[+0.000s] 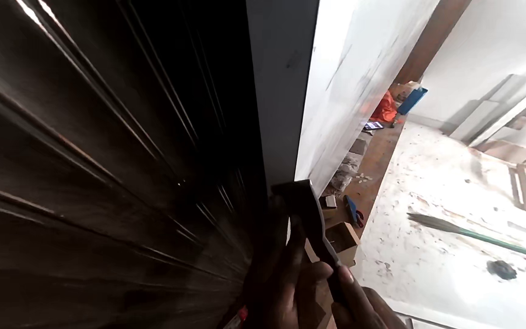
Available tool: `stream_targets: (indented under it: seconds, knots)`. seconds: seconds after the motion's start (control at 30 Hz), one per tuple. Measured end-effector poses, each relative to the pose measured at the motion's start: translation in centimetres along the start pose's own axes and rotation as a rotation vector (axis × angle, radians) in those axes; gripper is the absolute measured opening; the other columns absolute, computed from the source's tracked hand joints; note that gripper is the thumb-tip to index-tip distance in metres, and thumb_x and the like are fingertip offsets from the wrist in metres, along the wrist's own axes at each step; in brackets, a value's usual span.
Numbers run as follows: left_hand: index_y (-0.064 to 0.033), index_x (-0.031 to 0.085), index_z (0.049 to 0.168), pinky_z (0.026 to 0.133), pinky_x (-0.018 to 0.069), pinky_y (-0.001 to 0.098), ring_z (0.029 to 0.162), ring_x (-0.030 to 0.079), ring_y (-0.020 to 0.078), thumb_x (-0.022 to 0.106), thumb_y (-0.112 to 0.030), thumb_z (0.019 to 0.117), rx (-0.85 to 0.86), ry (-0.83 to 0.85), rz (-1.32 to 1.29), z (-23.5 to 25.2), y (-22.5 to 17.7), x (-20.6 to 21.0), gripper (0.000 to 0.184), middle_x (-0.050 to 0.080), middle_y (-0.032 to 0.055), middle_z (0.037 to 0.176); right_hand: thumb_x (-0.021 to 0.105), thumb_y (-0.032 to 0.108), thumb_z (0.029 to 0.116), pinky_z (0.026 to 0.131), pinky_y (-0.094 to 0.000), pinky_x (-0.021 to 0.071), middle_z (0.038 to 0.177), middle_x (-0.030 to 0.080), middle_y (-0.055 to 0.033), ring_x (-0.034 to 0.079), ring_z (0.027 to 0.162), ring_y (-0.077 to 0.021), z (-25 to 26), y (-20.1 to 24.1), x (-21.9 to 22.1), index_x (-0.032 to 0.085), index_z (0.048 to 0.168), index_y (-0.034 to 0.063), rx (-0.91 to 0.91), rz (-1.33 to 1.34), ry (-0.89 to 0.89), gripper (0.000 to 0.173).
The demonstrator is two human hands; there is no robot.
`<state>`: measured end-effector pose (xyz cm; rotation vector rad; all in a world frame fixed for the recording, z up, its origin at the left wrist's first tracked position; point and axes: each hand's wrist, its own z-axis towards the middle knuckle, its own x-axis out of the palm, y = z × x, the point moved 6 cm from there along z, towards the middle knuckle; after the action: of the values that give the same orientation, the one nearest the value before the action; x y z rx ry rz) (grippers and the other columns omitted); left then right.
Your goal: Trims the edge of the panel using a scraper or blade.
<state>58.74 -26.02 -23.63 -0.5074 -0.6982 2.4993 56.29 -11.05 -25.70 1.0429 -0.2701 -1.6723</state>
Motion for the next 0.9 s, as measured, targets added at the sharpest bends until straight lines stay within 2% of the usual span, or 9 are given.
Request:
stream_targets:
  seconds: [0.07,0.17,0.27,0.33,0.47,0.53,0.6,0.8,0.9]
  knots:
    - [-0.0109,0.068,0.128,0.109,0.0479,0.0243,0.129,0.057,0.0040,0.057,-0.040,0.1041,-0.022,0.050,-0.021,-0.1,0.0,0.2,0.040,0.067,-0.0002,0.134,0.053,0.035,0.1063,0.058,-0.0249,0.0520,0.085,0.068,-0.0138,0.064,0.068,-0.0142,0.4,-0.2,-0.2,0.069,0.128,0.0127,-0.021,-0.015,0.010,0.035]
    - [-0.0076,0.064,0.133,0.111,0.0454,0.0267,0.132,0.054,0.0063,0.060,-0.047,0.1004,-0.023,0.066,-0.055,-0.5,0.1,0.8,0.052,0.063,0.0050,0.139,0.055,0.032,0.1060,0.061,-0.0237,0.0530,0.080,0.070,-0.0148,0.065,0.067,-0.0147,0.9,0.5,-0.9,0.073,0.118,0.0060,-0.037,-0.025,-0.031,0.034]
    - [-0.0082,0.063,0.135,0.112,0.0463,0.0299,0.135,0.053,0.0100,0.059,-0.052,0.0995,-0.026,0.047,-0.058,-0.4,0.1,1.0,0.056,0.062,0.0081,0.141,0.054,0.032,0.1065,0.060,-0.0236,0.0526,0.080,0.068,-0.0129,0.064,0.067,-0.0139,1.1,0.3,-1.1,0.072,0.121,0.0085,-0.048,-0.041,-0.005,0.033]
    - [-0.0038,0.066,0.130,0.107,0.0467,0.0266,0.126,0.057,0.0075,0.062,-0.053,0.0973,-0.060,0.043,-0.114,-0.4,-0.2,1.2,0.059,0.067,0.0107,0.131,0.055,0.031,0.1062,0.061,-0.0226,0.0520,0.079,0.070,-0.0139,0.065,0.067,-0.0140,1.0,0.4,-1.5,0.073,0.118,0.0072,-0.055,-0.050,-0.032,0.032]
    - [-0.0105,0.070,0.124,0.102,0.0502,0.0224,0.118,0.061,0.0008,0.064,-0.050,0.0971,-0.059,0.002,-0.106,-0.1,-0.6,1.1,0.048,0.070,-0.0006,0.122,0.057,0.029,0.1049,0.064,-0.0224,0.0545,0.084,0.070,-0.0130,0.066,0.071,-0.0120,1.3,0.5,-1.8,0.073,0.119,0.0081,-0.050,-0.013,-0.005,0.029]
    - [-0.0086,0.069,0.126,0.106,0.0474,0.0236,0.123,0.059,0.0020,0.061,-0.051,0.0987,-0.064,0.013,-0.073,-0.1,-0.7,1.0,0.051,0.069,0.0033,0.126,0.056,0.030,0.1058,0.063,-0.0227,0.0530,0.080,0.070,-0.0149,0.066,0.068,-0.0139,1.7,1.1,-2.1,0.073,0.116,0.0056,-0.065,-0.031,-0.009,0.032]
    - [0.0000,0.069,0.123,0.107,0.0453,0.0247,0.124,0.059,0.0050,0.062,-0.051,0.0985,-0.065,0.017,-0.077,0.1,-1.0,0.7,0.057,0.070,0.0120,0.124,0.057,0.029,0.1060,0.063,-0.0221,0.0530,0.079,0.069,-0.0152,0.065,0.066,-0.0139,1.7,1.4,-2.4,0.073,0.117,0.0039,-0.068,-0.011,-0.024,0.032]
    - [-0.0096,0.069,0.122,0.107,0.0444,0.0187,0.126,0.053,-0.0055,0.064,-0.045,0.0991,-0.036,0.015,-0.181,-0.3,-1.4,1.1,0.043,0.066,-0.0052,0.132,0.060,0.025,0.1044,0.059,-0.0267,0.0527,0.080,0.071,-0.0165,0.065,0.065,-0.0181,1.6,1.4,-3.5,0.074,0.119,0.0050,-0.064,-0.016,0.024,0.028]
    - [-0.0118,0.069,0.126,0.109,0.0448,0.0209,0.126,0.054,-0.0039,0.063,-0.044,0.0997,-0.052,-0.008,-0.196,-0.3,-1.6,0.9,0.042,0.066,-0.0072,0.133,0.057,0.027,0.1052,0.057,-0.0285,0.0526,0.083,0.069,-0.0154,0.064,0.066,-0.0175,1.0,1.1,-3.3,0.071,0.126,0.0100,-0.045,0.004,0.075,0.031]
